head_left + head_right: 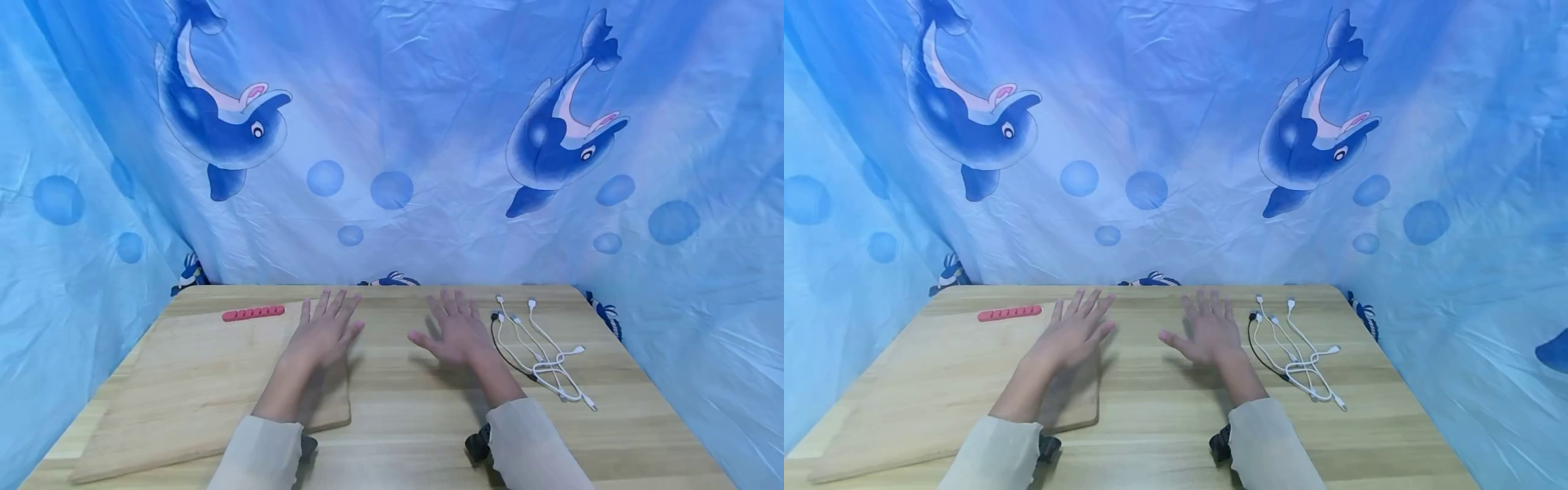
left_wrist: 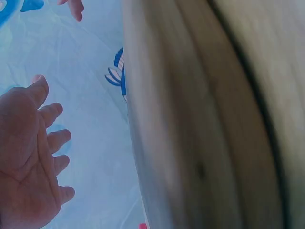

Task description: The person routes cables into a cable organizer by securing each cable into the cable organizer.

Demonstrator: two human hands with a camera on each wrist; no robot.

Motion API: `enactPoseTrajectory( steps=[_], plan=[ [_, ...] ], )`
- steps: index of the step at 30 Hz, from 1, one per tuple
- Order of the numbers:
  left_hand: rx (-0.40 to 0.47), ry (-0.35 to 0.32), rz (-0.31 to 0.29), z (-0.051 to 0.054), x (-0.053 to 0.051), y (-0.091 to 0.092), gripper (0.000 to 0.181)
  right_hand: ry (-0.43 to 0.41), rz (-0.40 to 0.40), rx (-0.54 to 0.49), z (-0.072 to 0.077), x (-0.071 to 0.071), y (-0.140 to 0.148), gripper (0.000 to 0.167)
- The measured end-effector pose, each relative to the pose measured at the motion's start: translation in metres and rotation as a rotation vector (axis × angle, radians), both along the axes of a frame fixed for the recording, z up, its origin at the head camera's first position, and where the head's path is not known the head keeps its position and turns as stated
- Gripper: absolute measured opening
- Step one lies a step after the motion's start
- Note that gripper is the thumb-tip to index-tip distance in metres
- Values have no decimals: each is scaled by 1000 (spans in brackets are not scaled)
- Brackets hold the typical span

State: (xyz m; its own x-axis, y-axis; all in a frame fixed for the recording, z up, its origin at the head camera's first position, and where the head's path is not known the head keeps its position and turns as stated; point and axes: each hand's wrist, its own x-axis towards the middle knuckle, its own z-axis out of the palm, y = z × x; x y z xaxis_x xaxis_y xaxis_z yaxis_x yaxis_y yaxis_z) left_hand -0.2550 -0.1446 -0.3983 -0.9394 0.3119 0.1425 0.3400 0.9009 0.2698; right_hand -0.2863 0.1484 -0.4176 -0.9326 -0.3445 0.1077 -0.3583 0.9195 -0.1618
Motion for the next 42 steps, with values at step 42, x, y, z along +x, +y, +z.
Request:
enactPoseTrajectory(
  steps=[42],
  plan=[
    [-172,-196,170,-18,11,-241,79,10,715,322,-9,44,-118,94]
  ],
)
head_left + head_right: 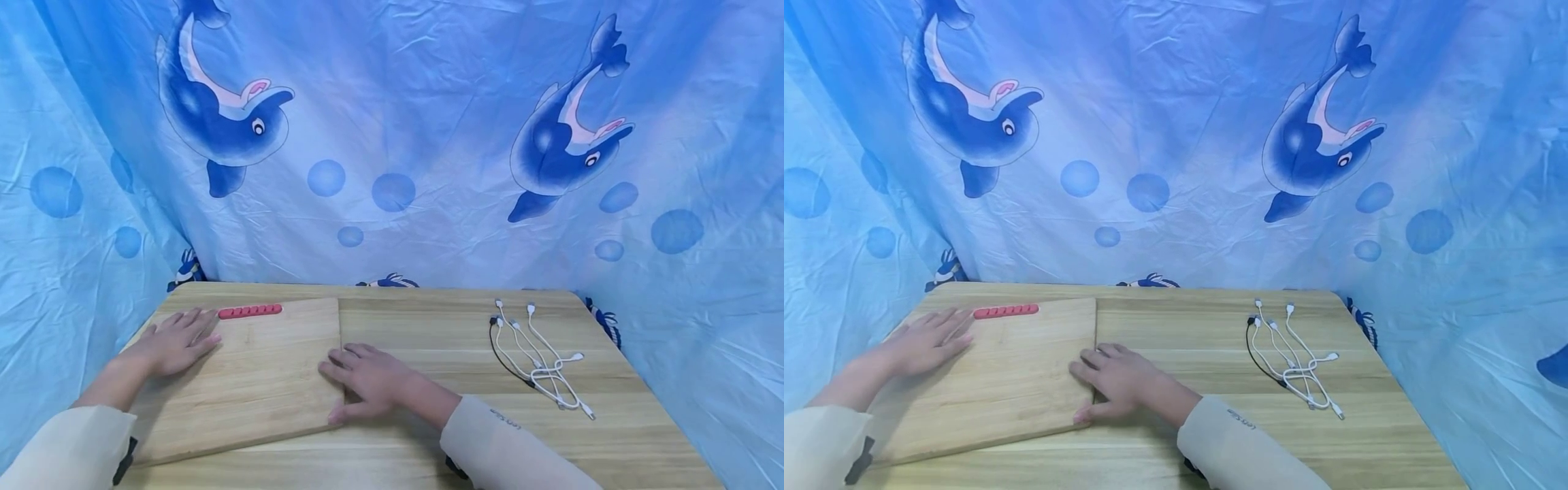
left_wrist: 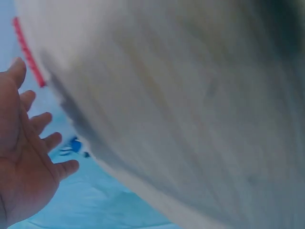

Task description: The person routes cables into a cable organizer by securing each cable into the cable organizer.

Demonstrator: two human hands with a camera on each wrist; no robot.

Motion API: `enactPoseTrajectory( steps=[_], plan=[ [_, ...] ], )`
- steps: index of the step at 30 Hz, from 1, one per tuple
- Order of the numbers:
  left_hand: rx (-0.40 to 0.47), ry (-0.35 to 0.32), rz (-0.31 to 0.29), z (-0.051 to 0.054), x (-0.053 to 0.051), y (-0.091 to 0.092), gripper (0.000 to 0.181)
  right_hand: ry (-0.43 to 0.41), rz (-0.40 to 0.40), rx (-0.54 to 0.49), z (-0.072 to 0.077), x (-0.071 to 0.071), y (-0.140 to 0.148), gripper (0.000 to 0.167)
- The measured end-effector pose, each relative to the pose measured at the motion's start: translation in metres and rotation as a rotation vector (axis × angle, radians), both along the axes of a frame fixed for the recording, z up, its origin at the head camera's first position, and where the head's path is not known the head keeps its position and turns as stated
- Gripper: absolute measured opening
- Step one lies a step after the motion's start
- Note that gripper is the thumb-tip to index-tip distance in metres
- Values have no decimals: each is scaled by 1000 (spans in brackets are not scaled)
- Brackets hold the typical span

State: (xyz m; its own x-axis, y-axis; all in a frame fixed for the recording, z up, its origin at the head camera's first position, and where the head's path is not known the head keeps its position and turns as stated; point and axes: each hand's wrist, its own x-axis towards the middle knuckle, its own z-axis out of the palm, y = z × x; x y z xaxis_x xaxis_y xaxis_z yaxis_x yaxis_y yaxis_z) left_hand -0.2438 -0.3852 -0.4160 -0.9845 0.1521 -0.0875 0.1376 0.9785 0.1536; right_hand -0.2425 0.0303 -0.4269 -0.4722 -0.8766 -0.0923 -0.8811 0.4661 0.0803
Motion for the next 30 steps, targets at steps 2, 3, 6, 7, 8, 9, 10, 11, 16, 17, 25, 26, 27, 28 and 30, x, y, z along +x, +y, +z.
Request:
enactPoseTrajectory(
  steps=[2,3,6,7,8,9,10,11,16,17,25,26,27,28,30],
  plan=[
    [6,-2,0,-4,-1,-6,78,9,17,18,1,2,-3,95],
    [9,-5,3,-6,-1,-9,79,6,21,29,0,3,-6,96],
    [18,-17,18,-10,-3,-17,81,12,56,57,0,8,-13,96],
    [18,-24,25,-11,-4,-19,82,11,70,63,0,10,-15,95],
    [17,-31,30,-12,-5,-21,83,12,81,72,1,12,-17,94],
    [16,-36,35,-12,-6,-22,84,11,93,77,2,13,-19,92],
    [18,-42,38,-12,-7,-22,84,15,108,78,4,15,-20,91],
    [21,-47,41,-12,-7,-22,85,13,119,79,5,16,-21,89],
    [31,-59,40,-9,-10,-21,85,20,155,80,7,18,-26,81],
    [28,-58,39,-9,-10,-22,86,27,163,85,7,18,-27,79],
    [26,-64,28,-7,-12,-21,86,57,178,103,3,18,-31,66],
    [27,-68,29,-8,-11,-21,86,61,177,109,3,18,-31,66],
    [30,-71,31,-8,-11,-22,86,66,176,115,2,19,-32,66],
    [30,-73,33,-9,-11,-22,86,72,174,121,2,19,-32,66],
    [34,-76,34,-9,-12,-22,86,86,171,131,1,19,-32,66]
  ],
)
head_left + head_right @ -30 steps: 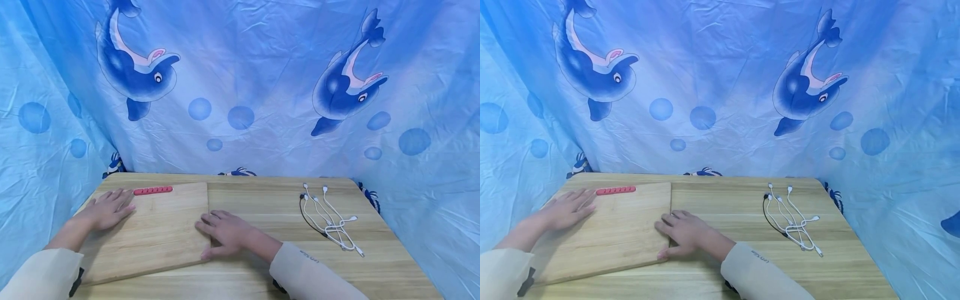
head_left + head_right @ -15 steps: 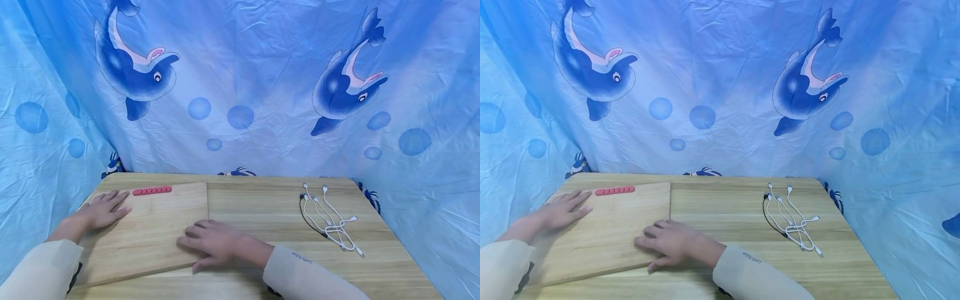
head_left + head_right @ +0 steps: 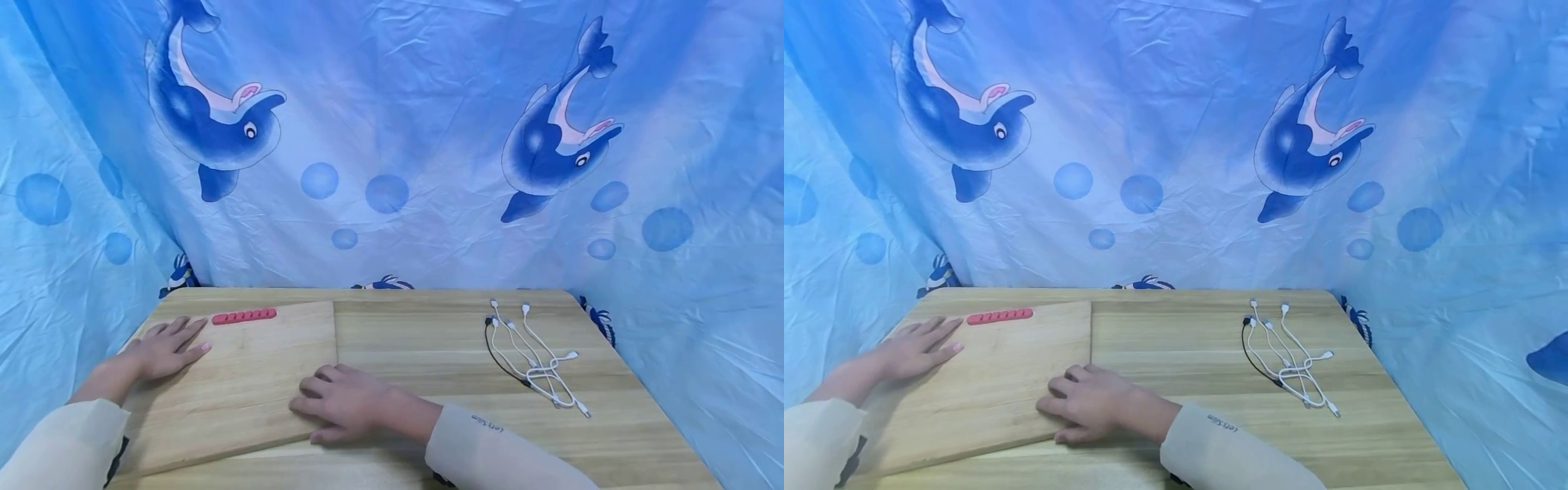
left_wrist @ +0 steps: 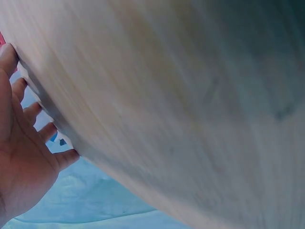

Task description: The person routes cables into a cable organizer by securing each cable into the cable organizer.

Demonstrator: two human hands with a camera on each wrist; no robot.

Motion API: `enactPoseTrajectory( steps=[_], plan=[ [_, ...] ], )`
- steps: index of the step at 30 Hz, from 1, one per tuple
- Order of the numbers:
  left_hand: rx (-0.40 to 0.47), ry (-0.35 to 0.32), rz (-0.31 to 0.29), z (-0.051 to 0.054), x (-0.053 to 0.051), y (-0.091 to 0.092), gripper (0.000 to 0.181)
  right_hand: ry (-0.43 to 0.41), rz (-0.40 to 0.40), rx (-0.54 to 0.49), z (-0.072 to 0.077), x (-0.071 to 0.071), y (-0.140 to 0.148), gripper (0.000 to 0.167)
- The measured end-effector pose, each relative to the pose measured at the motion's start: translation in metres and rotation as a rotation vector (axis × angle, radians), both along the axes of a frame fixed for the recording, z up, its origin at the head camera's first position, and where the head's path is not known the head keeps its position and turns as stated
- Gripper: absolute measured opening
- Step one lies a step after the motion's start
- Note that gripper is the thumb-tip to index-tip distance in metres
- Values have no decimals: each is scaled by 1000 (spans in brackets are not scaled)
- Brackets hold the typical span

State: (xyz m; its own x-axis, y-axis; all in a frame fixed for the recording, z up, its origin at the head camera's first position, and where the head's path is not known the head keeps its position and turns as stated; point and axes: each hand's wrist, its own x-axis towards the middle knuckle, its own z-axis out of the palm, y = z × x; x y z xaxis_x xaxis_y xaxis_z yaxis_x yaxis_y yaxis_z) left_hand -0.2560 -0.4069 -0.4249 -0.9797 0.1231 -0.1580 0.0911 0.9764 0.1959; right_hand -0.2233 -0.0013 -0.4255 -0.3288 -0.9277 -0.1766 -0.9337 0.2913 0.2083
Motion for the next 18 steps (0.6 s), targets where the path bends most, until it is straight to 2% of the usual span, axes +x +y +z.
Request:
enactPoseTrajectory(
  steps=[5,10,18],
  plan=[
    [1,5,1,0,2,0,85,17,13,-2,0,0,0,65],
    [-16,-1,1,6,1,7,87,30,24,-17,0,-1,6,63],
    [-61,1,-18,11,1,20,86,3,13,-14,0,-3,16,62]
  ],
)
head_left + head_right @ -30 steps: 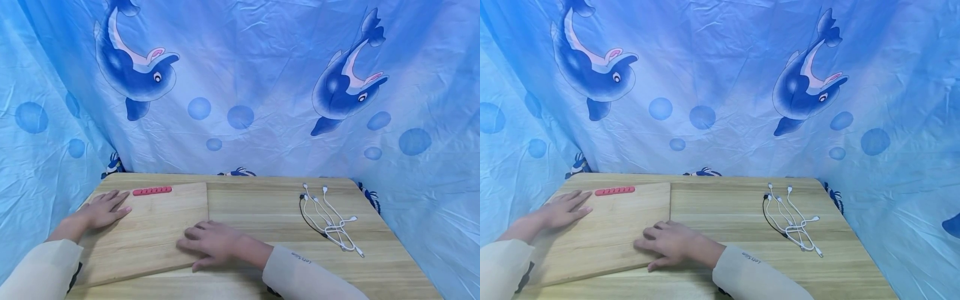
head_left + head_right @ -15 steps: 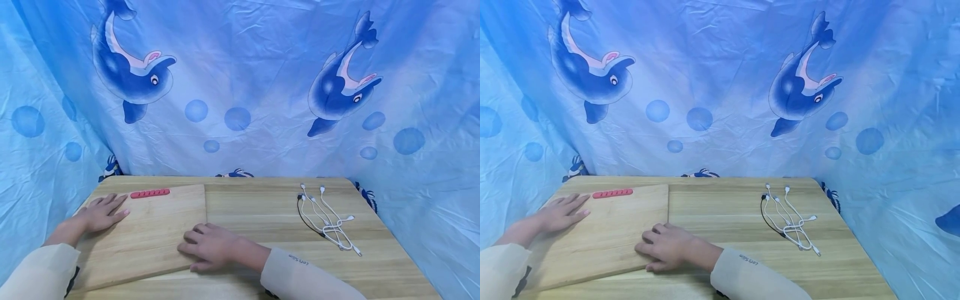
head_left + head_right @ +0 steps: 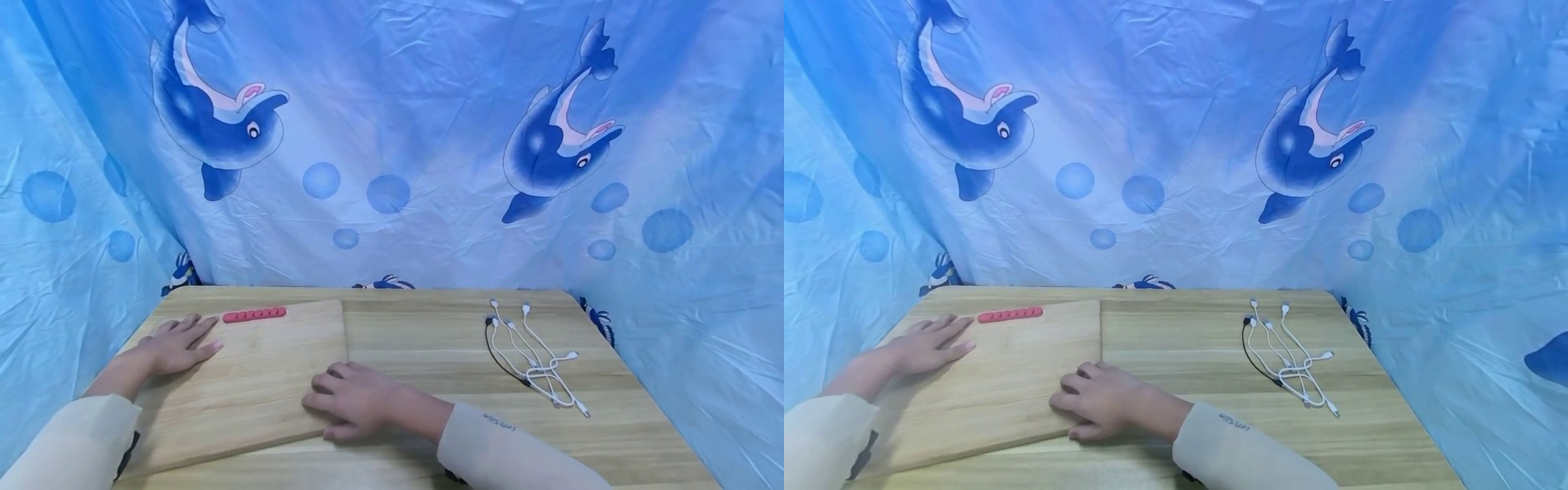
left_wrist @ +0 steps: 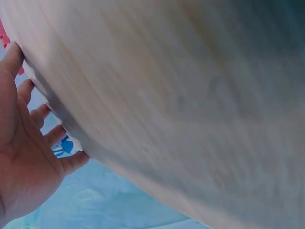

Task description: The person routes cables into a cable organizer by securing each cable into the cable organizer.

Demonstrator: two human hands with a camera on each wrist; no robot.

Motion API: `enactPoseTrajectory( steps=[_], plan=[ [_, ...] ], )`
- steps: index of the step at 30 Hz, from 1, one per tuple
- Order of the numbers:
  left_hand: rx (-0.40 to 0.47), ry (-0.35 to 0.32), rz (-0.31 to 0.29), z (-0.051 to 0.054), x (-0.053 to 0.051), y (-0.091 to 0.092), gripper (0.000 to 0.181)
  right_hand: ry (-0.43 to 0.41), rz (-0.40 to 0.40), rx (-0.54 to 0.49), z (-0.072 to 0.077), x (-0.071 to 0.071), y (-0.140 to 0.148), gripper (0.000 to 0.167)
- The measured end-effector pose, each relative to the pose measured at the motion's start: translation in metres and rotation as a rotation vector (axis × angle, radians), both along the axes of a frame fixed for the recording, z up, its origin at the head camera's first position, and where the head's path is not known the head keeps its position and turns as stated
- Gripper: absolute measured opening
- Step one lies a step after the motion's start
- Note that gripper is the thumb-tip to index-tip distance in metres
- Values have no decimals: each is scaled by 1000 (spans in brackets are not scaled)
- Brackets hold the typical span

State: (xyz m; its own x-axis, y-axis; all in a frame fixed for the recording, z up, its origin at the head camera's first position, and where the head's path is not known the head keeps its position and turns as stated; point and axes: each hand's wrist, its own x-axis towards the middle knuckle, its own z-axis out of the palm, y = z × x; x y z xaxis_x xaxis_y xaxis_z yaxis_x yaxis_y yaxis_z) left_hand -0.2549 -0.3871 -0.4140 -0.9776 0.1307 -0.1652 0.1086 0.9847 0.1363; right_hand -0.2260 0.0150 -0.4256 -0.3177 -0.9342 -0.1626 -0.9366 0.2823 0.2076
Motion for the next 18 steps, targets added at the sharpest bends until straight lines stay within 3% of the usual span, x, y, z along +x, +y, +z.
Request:
enactPoseTrajectory(
  steps=[18],
  plan=[
    [9,15,-22,-1,-3,21,89,-51,-4,-45,3,-1,27,60]
  ],
)
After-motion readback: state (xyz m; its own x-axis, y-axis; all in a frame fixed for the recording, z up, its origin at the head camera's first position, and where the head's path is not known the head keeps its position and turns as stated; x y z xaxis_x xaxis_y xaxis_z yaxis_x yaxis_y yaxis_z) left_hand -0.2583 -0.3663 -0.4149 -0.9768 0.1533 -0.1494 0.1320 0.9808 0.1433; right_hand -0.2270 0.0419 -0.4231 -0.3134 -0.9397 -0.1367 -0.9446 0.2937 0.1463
